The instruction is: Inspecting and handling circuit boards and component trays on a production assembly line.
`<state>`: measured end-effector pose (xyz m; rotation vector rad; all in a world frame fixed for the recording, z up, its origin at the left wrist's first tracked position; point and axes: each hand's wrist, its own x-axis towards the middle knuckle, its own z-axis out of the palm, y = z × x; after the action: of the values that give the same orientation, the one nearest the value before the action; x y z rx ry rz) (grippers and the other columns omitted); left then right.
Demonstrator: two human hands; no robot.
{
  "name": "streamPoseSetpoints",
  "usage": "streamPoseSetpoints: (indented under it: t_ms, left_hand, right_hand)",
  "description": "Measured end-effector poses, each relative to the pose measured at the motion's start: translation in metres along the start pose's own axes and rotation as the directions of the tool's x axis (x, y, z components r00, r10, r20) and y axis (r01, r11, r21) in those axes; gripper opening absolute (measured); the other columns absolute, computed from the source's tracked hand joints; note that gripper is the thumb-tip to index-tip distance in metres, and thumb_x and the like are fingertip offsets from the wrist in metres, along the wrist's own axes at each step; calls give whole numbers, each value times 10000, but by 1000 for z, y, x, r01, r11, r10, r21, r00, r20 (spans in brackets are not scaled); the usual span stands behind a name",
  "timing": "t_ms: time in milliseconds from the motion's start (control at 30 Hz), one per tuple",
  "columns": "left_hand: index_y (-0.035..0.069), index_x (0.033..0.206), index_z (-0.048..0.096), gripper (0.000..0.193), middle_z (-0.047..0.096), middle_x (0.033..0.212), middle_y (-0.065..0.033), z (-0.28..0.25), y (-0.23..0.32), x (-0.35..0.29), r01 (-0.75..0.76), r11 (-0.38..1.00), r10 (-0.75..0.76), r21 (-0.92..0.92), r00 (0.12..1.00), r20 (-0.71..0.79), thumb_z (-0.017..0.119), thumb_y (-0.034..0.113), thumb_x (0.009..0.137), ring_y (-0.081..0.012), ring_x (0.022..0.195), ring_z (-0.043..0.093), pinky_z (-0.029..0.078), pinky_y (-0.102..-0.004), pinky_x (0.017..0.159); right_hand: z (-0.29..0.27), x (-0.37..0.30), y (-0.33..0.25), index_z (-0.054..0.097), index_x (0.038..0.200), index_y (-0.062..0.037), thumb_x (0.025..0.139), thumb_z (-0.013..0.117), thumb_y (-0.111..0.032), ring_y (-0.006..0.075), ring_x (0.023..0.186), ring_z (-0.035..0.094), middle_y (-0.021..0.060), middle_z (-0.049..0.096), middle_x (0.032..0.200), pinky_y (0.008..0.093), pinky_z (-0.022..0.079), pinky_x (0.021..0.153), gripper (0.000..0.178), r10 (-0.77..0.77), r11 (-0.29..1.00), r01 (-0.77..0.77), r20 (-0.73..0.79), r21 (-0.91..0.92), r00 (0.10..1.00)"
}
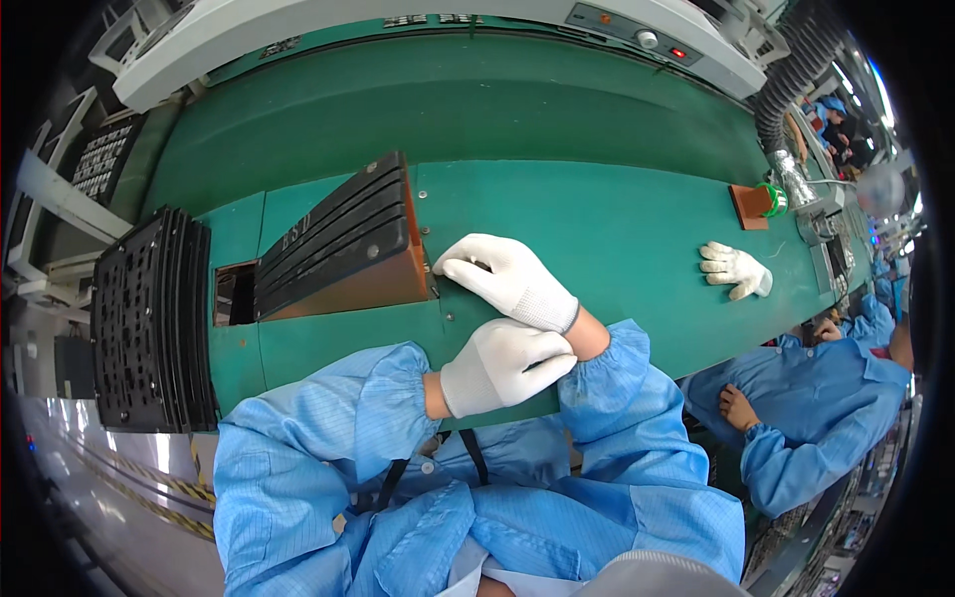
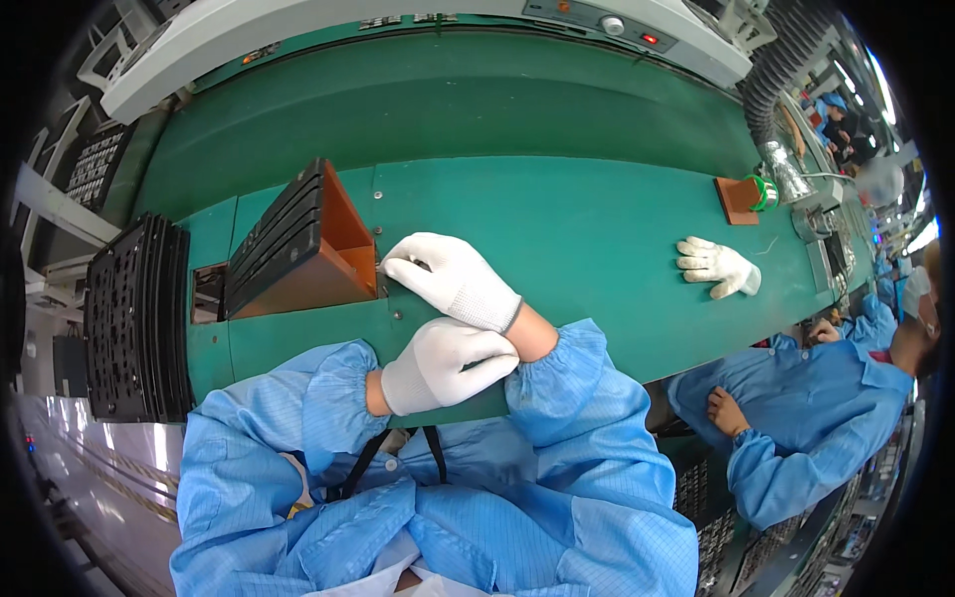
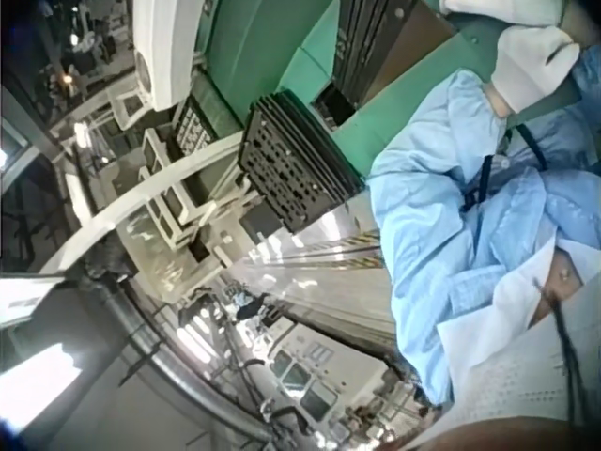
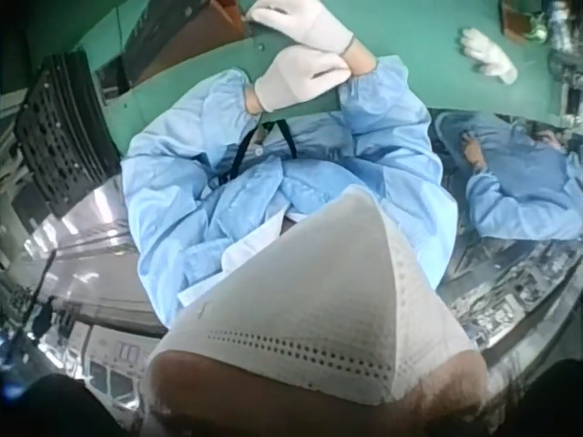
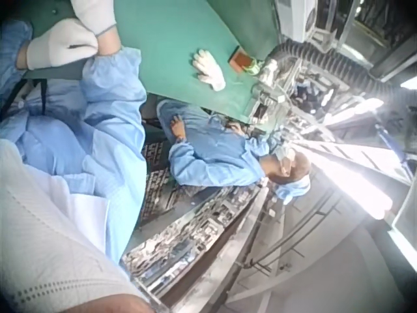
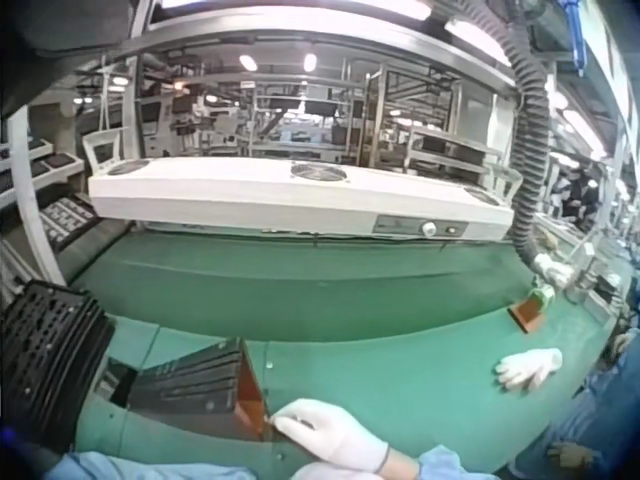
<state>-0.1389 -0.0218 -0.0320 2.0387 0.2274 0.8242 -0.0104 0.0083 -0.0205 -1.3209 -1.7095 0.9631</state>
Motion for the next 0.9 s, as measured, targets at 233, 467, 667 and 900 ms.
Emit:
streamPoseSetpoints:
  t_ms: [233,467,667,900]
  left_hand:
    - [24,925,745,123,727,851,-153,2,-2,0,-24,1000,24,-7,1000,-17,704,139,913,-317,770,711,551,-389,689]
    - [8,929,734,67,723,828,-171,3,-1,3,0,999,1,-34,1000,26,721,63,892,-315,744,713,548,-377,672]
    - [-3,945,737,80,735,850,-165,1,0,3,44,999,-43,-20,997,64,716,57,896,-303,757,720,551,-364,696]
    - [-8,947,735,82,734,846,-162,1,1,3,44,998,-42,-36,997,64,715,57,901,-299,760,721,549,-360,699]
  right_hand:
    - [-3,0,1,737,1059,-21,995,614,-233,263,949,694,131,726,1008,367,550,887,253,-65,998,65,19,-19,998]
    - [0,0,9,735,1042,-34,996,595,-272,282,943,689,132,715,1011,373,555,883,279,-83,989,79,-29,-129,996]
    - [0,-1,10,738,1046,-40,995,602,-293,280,924,693,135,715,993,372,557,869,292,-71,991,66,-33,-120,997]
    - [-1,0,10,737,1048,-33,995,602,-308,284,923,694,144,715,991,374,557,866,311,-60,994,59,-17,-87,998]
